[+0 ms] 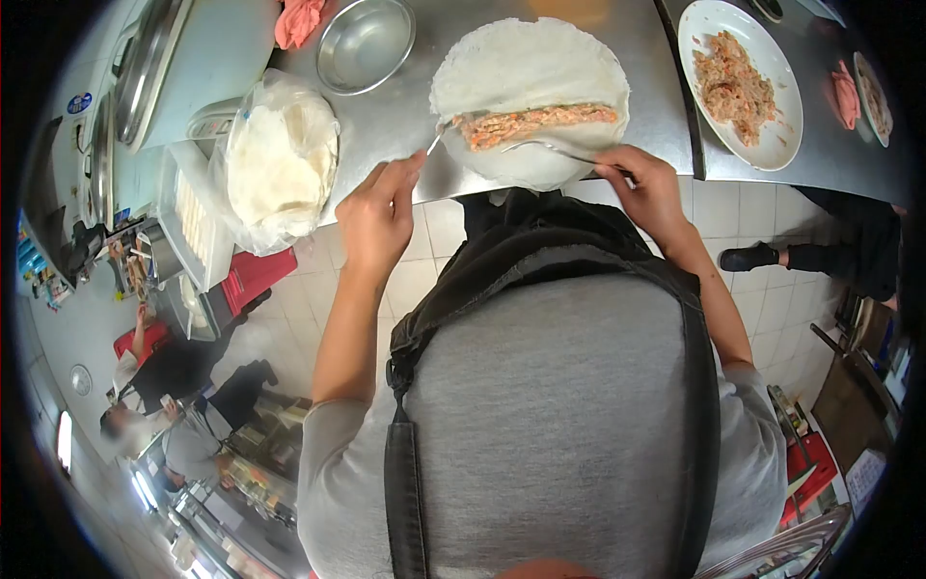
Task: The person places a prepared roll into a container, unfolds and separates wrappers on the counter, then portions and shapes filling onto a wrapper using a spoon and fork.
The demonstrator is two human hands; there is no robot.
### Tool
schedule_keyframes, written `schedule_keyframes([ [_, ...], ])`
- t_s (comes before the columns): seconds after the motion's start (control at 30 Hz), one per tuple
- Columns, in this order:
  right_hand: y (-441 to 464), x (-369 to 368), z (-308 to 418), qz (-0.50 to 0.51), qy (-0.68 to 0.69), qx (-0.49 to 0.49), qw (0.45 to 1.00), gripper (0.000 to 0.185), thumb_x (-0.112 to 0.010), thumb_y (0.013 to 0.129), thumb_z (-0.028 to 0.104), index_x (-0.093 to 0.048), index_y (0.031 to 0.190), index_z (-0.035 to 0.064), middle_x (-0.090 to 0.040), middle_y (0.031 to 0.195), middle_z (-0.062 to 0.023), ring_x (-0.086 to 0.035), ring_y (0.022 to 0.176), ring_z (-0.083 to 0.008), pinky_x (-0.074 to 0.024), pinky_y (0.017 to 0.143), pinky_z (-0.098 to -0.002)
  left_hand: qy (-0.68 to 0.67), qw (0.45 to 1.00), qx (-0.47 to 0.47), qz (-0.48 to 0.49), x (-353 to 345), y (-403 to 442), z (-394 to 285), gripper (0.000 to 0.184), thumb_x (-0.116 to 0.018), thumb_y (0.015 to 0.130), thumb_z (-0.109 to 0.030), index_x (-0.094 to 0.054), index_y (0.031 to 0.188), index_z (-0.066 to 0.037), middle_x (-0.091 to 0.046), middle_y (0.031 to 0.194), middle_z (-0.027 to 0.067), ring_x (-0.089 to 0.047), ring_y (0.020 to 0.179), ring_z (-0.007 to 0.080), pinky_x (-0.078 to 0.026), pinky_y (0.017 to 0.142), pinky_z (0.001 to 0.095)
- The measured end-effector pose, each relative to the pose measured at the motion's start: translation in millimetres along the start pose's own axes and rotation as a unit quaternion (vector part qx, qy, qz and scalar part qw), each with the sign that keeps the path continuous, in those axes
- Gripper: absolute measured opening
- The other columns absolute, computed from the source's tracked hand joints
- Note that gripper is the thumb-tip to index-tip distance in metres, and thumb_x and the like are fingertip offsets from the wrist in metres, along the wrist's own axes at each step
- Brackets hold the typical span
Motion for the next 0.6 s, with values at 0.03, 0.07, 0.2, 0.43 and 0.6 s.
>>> schedule_keyframes([
  [0.03, 2.8, -7.7, 3.3, 0.002, 0.000, 0.000, 1.000, 0.009, -0.071, 0.085, 0.012, -0.066, 0.092, 0.0083, -0.068, 0.082, -0.0080, -0.066, 0.069, -0.0279, -0.0515, 0.058, -0.0361, -0.013, 1.000, -0.009, -0.019, -8.5, 4.5, 3.7, 0.019, -0.064, 0.088, -0.007, -0.072, 0.104, -0.015, -0.069, 0.084, 0.0044, -0.064, 0.063, 0.0244, -0.050, 0.056, 0.0346],
  [0.07, 6.1, -17.0, 9.0, 0.007, -0.031, 0.029, 0.999, 0.008, -0.070, 0.085, 0.011, -0.066, 0.091, 0.0086, -0.067, 0.081, -0.0082, -0.066, 0.069, -0.0286, -0.0513, 0.059, -0.0366, -0.026, 0.999, -0.019, -0.039, -15.3, 5.5, 5.6, 0.019, -0.064, 0.088, -0.007, -0.071, 0.104, -0.014, -0.069, 0.084, 0.0047, -0.064, 0.063, 0.0244, -0.050, 0.056, 0.0347],
  [0.2, 21.1, -40.0, 22.7, -0.001, -0.076, 0.036, 0.996, 0.005, -0.067, 0.086, 0.012, -0.062, 0.087, 0.0096, -0.065, 0.079, -0.0085, -0.065, 0.071, -0.0306, -0.0503, 0.059, -0.0393, -0.012, 0.997, -0.070, -0.038, -38.1, -8.3, -2.4, 0.018, -0.065, 0.087, -0.006, -0.070, 0.103, -0.014, -0.066, 0.079, 0.0066, -0.063, 0.062, 0.0253, -0.049, 0.054, 0.0356],
  [0.43, 22.8, -48.5, 22.7, 0.014, -0.073, 0.008, 0.997, 0.005, -0.066, 0.087, 0.015, -0.064, 0.087, 0.0104, -0.066, 0.082, -0.0088, -0.065, 0.074, -0.0310, -0.0501, 0.060, -0.0399, -0.014, 0.997, -0.059, -0.047, -17.3, -8.1, -3.2, 0.022, -0.065, 0.086, -0.004, -0.070, 0.105, -0.015, -0.062, 0.073, 0.0057, -0.061, 0.059, 0.0245, -0.048, 0.053, 0.0363],
  [0.6, 18.2, -37.3, 17.7, 0.027, -0.047, -0.013, 0.998, 0.006, -0.068, 0.086, 0.013, -0.065, 0.089, 0.0095, -0.067, 0.082, -0.0083, -0.065, 0.071, -0.0301, -0.0511, 0.059, -0.0378, 0.035, 0.998, -0.052, 0.012, -27.7, -15.4, 7.8, 0.018, -0.065, 0.090, -0.004, -0.071, 0.105, -0.011, -0.067, 0.081, 0.0091, -0.064, 0.062, 0.0245, -0.049, 0.056, 0.0342],
])
Point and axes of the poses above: each hand's wrist, its own y-axis towards the middle knuckle, its own x-axis out of the back of the hand, z = x × y, the point moved 7 cm from there along y, towards the middle knuckle
